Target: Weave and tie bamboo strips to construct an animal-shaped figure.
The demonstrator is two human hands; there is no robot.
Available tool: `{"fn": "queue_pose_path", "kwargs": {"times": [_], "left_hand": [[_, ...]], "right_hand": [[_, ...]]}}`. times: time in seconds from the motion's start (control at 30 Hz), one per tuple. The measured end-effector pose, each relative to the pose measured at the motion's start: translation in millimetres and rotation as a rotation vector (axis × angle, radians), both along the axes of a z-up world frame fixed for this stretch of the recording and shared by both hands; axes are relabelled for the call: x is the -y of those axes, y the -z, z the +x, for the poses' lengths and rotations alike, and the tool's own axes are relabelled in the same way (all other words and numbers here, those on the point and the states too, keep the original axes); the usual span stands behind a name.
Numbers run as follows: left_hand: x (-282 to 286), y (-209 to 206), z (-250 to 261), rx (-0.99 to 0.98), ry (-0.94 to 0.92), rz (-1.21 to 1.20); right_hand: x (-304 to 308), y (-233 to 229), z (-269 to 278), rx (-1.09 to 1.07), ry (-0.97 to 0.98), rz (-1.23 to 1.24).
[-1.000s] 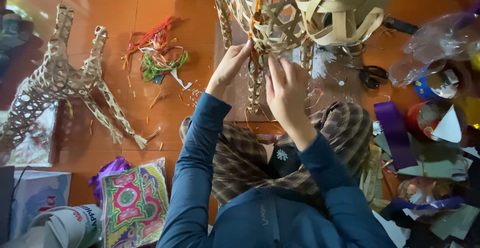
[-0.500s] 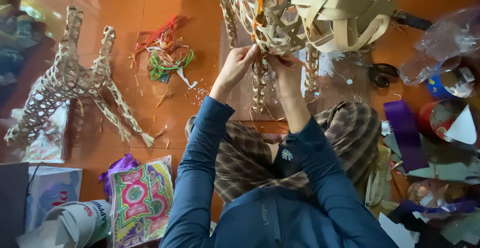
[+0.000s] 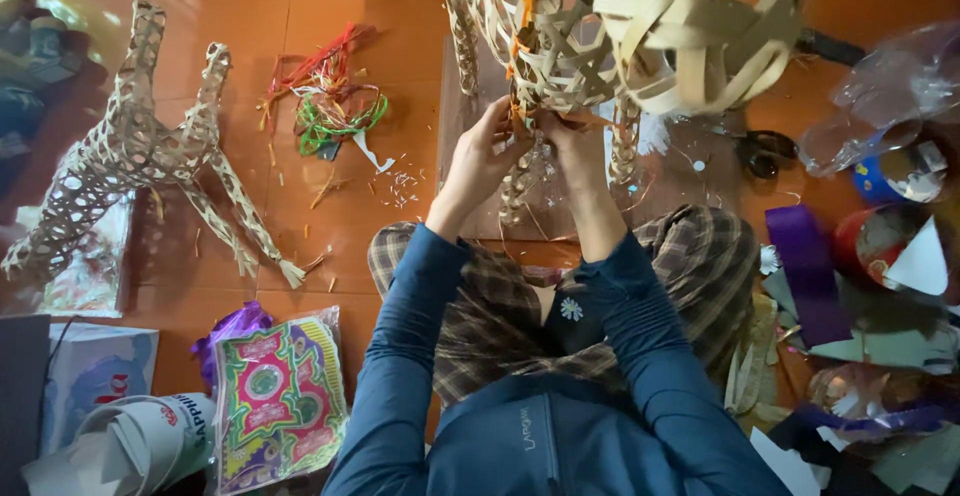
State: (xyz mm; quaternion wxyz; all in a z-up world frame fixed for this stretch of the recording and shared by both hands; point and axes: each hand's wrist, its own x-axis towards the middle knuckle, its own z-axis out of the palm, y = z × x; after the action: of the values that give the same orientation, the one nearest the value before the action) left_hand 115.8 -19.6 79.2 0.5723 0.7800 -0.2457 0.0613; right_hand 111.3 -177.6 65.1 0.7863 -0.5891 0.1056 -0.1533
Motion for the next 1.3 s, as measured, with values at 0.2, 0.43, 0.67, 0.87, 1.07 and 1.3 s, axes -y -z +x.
{"fn": "queue_pose_path", "kwargs": {"times": [0.2, 0.43, 0.67, 0.87, 1.07, 1.3], "left_hand": [[-23, -7, 14, -0.076, 0.123, 0.021], [-28, -7, 8, -0.115, 0.176, -0.017], [-6, 5, -9, 0.44, -0.294, 0.068], [8, 38, 12, 0.828, -0.349, 0.037], [15, 25, 3, 0.978, -0.568, 0.369], [19, 3, -15, 1.021, -0.655, 0.537]], "right_hand": [[10, 69, 11, 0.337, -0.231, 0.232], [-8, 47, 0, 0.032, -0.187, 0.303], [-17, 83, -11, -0.129, 0.135, 0.241], [-13, -66, -33, 0.047, -0.107, 0.238], [-5, 58, 15, 0.379, -0.42, 0.395], [0, 22, 1, 0.263, -0.505, 0.519]]}}
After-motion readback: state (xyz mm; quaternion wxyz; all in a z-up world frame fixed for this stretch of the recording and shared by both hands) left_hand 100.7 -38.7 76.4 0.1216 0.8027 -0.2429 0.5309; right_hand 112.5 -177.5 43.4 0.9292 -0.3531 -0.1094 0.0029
